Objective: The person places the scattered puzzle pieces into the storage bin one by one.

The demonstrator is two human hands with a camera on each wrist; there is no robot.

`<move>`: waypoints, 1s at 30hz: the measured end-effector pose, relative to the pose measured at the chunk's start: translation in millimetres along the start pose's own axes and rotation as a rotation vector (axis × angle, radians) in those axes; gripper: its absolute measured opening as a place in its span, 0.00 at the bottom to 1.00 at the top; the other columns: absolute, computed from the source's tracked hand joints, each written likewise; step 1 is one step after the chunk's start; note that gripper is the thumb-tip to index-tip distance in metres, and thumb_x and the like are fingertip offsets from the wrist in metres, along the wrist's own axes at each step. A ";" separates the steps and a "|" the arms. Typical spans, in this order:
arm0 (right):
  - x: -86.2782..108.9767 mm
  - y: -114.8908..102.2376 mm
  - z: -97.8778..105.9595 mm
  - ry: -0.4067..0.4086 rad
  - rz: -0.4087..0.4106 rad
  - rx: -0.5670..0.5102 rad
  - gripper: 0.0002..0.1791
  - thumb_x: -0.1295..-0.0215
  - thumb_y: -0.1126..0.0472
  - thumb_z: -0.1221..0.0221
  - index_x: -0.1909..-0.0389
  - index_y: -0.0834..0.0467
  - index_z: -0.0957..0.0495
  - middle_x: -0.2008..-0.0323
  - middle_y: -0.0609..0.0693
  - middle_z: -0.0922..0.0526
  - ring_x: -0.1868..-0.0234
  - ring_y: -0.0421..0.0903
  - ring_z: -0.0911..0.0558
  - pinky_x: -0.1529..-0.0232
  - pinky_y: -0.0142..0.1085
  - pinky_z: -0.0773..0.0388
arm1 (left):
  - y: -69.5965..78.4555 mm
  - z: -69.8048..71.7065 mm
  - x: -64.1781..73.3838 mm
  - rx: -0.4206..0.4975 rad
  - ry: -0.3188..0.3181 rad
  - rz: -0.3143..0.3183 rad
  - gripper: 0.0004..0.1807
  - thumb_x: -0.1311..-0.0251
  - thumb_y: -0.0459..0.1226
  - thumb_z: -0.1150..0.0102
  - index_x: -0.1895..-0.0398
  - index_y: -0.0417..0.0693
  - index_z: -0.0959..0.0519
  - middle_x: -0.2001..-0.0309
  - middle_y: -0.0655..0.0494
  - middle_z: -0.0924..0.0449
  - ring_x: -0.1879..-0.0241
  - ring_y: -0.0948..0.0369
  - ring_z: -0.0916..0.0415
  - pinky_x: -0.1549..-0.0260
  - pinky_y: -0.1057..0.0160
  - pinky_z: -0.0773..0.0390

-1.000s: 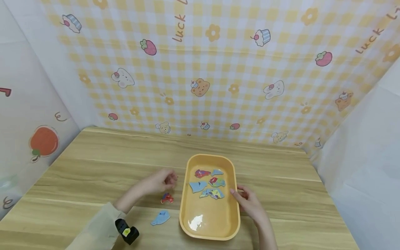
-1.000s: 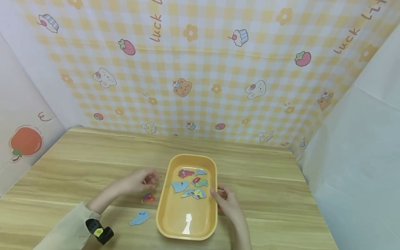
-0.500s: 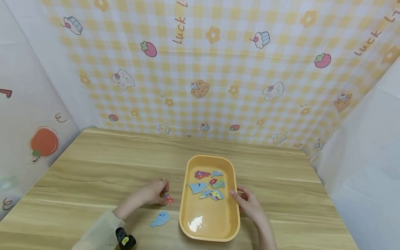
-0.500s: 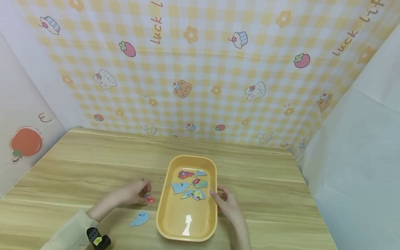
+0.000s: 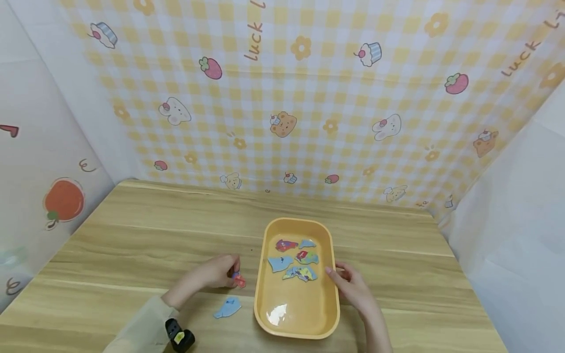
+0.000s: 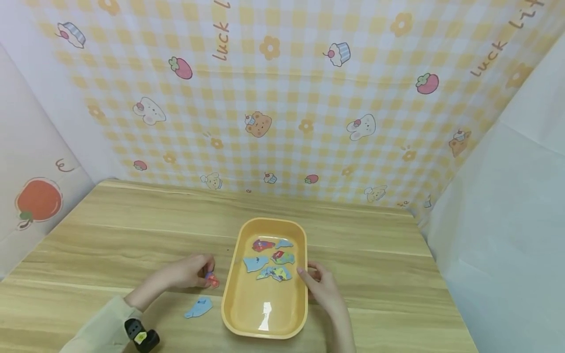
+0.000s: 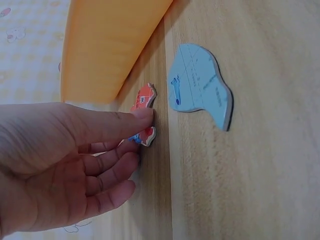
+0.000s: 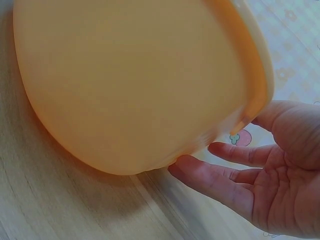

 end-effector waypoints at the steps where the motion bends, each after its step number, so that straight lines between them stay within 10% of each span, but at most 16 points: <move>1: -0.1 -0.1 0.0 -0.001 0.000 0.001 0.27 0.38 0.54 0.45 0.44 0.69 0.34 0.58 0.65 0.21 0.66 0.49 0.18 0.67 0.41 0.19 | -0.3 -0.4 -0.2 0.014 -0.006 -0.013 0.14 0.57 0.29 0.33 0.75 0.44 0.31 0.77 0.55 0.31 0.75 0.61 0.36 0.77 0.68 0.35; 12: -0.3 0.0 -0.1 -0.007 -0.003 0.007 0.28 0.37 0.54 0.46 0.43 0.68 0.34 0.59 0.64 0.21 0.66 0.48 0.18 0.68 0.41 0.19 | -0.1 0.7 4.0 0.158 -0.112 -0.127 0.03 0.47 0.28 0.45 0.71 0.42 0.28 0.75 0.56 0.28 0.74 0.64 0.34 0.76 0.71 0.32; 30: -1.5 1.0 -0.2 -0.012 -0.001 -0.001 0.28 0.37 0.54 0.46 0.43 0.69 0.35 0.58 0.65 0.21 0.67 0.48 0.18 0.68 0.41 0.19 | 17.0 29.7 7.6 0.180 -0.060 -0.184 0.03 0.40 0.29 0.52 0.65 0.41 0.27 0.72 0.55 0.25 0.73 0.63 0.31 0.76 0.70 0.30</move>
Point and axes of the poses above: each hand's wrist, its own x-axis away from the middle knuckle, its own z-axis out of the back of the hand, y = z × x, the point moved 9 cm from there along -x, towards the middle knuckle
